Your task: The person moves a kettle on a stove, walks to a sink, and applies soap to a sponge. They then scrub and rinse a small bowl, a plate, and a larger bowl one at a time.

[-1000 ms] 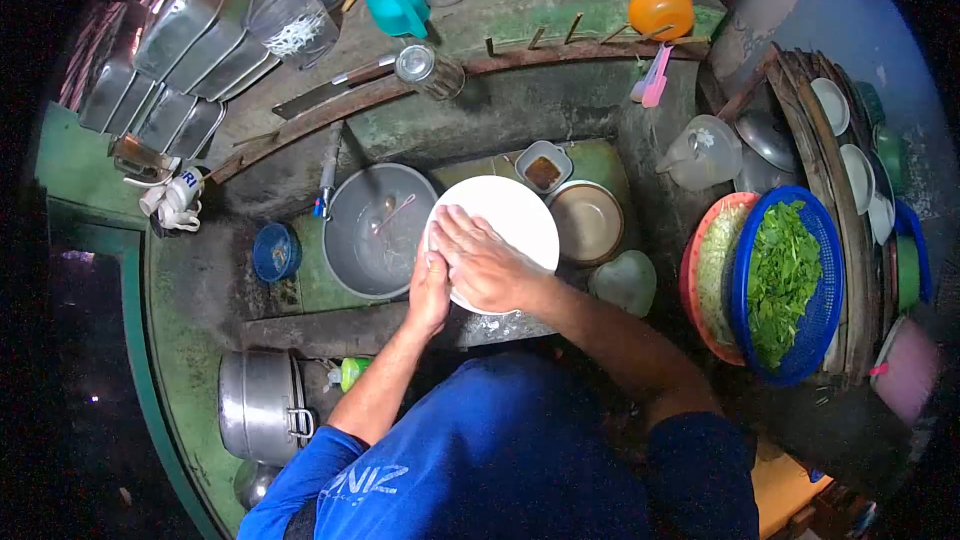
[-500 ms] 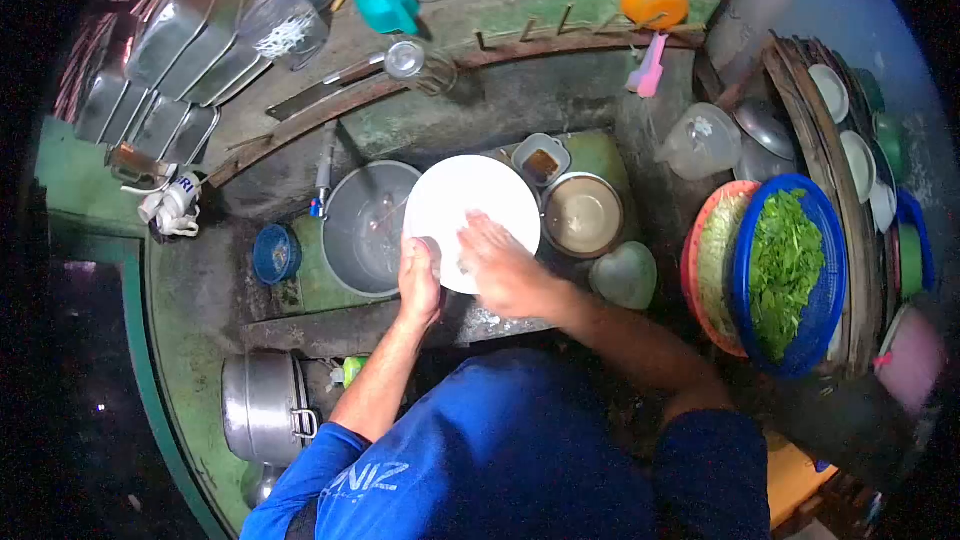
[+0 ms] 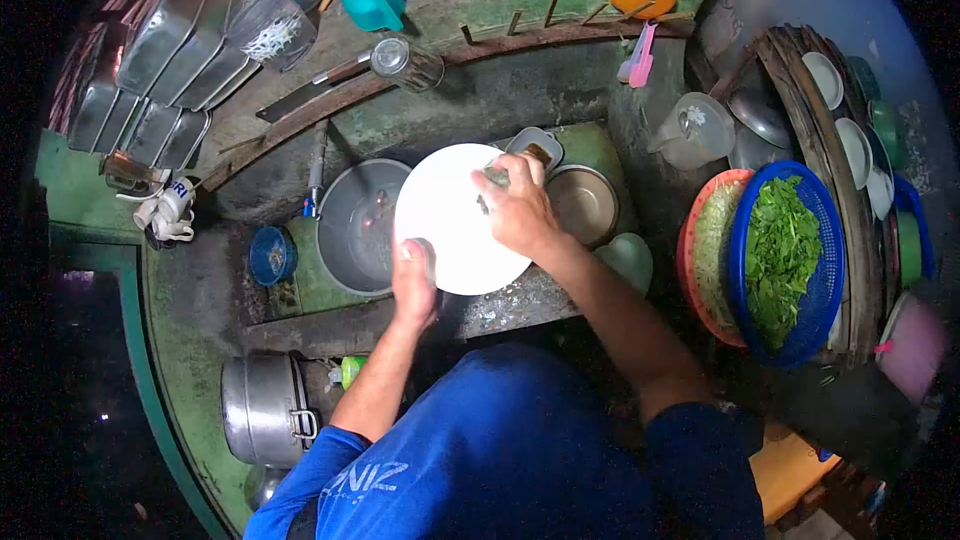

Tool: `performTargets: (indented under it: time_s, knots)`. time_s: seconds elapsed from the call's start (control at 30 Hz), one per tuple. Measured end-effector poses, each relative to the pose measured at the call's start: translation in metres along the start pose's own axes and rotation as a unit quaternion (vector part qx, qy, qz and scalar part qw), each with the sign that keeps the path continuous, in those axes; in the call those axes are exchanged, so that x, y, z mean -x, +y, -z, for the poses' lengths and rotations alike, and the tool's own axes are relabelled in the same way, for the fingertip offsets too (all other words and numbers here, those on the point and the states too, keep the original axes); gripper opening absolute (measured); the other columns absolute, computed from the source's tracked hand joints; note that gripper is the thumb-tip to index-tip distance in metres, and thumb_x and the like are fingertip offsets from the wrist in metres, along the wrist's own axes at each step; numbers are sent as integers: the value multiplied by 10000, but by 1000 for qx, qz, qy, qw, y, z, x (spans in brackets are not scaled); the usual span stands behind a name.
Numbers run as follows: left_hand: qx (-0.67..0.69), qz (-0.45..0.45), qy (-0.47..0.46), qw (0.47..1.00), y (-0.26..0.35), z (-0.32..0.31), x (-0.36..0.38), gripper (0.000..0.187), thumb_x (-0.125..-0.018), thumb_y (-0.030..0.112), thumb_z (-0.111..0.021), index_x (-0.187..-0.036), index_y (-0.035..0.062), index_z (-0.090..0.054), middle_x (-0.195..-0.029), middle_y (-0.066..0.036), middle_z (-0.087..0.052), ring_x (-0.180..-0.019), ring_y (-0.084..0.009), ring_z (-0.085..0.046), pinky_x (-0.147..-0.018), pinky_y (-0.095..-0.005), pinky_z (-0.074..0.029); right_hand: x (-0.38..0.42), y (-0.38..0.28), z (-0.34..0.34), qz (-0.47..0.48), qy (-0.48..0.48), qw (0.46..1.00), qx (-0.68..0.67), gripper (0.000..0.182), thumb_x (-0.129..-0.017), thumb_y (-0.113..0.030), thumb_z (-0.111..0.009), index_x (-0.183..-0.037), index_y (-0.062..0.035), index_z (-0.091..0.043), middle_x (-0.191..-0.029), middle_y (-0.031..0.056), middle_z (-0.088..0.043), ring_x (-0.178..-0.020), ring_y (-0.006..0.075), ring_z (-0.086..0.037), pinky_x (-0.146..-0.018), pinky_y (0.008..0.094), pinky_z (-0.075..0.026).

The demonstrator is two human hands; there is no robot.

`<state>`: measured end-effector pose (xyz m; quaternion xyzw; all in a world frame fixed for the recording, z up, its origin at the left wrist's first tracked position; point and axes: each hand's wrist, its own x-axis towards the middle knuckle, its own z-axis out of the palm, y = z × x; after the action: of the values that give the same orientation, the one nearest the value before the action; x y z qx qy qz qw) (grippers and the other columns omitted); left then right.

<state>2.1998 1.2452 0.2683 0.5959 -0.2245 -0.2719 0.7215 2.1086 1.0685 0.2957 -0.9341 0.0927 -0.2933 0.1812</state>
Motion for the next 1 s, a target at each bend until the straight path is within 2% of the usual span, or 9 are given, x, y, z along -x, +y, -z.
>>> performTargets:
  time_s: [0.07, 0.13, 0.27, 0.43, 0.53, 0.67, 0.83, 0.9, 1.0]
  knots:
    - [-4, -30, -12, 999, 3, -14, -1, 680, -991, 447, -390, -1485, 43, -154, -1478, -141, -287, -1354, -240, -293, -1115, -375, -239, -7, -9, -14, -107, -16, 992, -71, 348, -747, -84, -586, -1080, -66, -686, -1123, 139, -539, -1097, 327, -478, -955, 463, -355]
    - [29, -38, -15, 999, 8, -15, -8, 711, -981, 472, -400, -1484, 34, -153, -1485, -142, -272, -1360, -238, -282, -1120, -371, -226, 4, -14, -33, 42, 59, 985, -155, 326, -701, -74, -643, -1021, -108, -696, -977, 110, -569, -912, 295, -545, -855, 434, -402]
    - [32, -26, -13, 999, 12, -9, -3, 737, -970, 508, -393, -1487, 41, -153, -1474, -145, -288, -1350, -242, -300, -1119, -373, -231, 8, 10, -27, -126, 91, 970, -185, 303, -725, -132, -670, -993, -47, -557, -974, 153, -559, -936, 349, -534, -857, 482, -405]
    - [157, 96, -19, 983, -2, -10, -1, 696, -986, 483, -371, -1493, 65, -142, -1471, -135, -296, -1339, -246, -318, -1108, -377, -259, -7, -50, -26, 56, -5, 986, -156, 238, -784, -166, -600, -959, -22, -526, -954, 189, -524, -915, 386, -511, -820, 489, -412]
    - [149, 34, -15, 988, 2, -27, 3, 595, -1009, 442, -334, -1467, 83, -210, -1387, -130, -406, -1268, -245, -428, -1042, -382, -380, -37, -34, -42, -42, 94, 988, -114, 201, -813, -167, -555, -940, -13, -527, -940, 199, -514, -891, 377, -504, -801, 493, -407]
    - [205, 96, 35, 974, 5, -6, -7, 584, -1003, 465, -327, -1428, 70, -269, -1354, -158, -448, -1237, -269, -474, -1031, -411, -404, -11, -59, -24, 24, -114, 982, -147, 200, -803, -181, -552, -897, -5, -548, -896, 173, -524, -882, 364, -507, -793, 498, -391]
    - [91, 38, 34, 995, 15, 15, -5, 563, -1019, 410, -308, -1457, 64, -240, -1414, -143, -388, -1289, -251, -409, -1065, -379, -345, 11, -29, 10, -21, -198, 979, -46, 193, -765, -111, -556, -879, 44, -553, -1135, 285, -518, -1148, 440, -468, -941, 554, -358]
    - [99, 29, 28, 994, 16, 6, -9, 591, -1010, 431, -326, -1447, 41, -249, -1417, -138, -387, -1298, -241, -394, -1072, -372, -330, 17, -24, -13, 1, -71, 997, -23, 308, -744, -120, -583, -971, 88, -578, -1291, 322, -420, -1263, 482, -373, -1038, 598, -278]
    - [139, 104, -17, 985, -16, 9, -2, 592, -1009, 426, -341, -1443, 34, -252, -1408, -133, -389, -1291, -234, -393, -1070, -369, -327, 7, -54, -26, 55, -89, 981, -162, 456, -811, -194, -576, -1173, 73, -503, -1443, 315, -283, -1352, 466, -272, -1102, 588, -195]
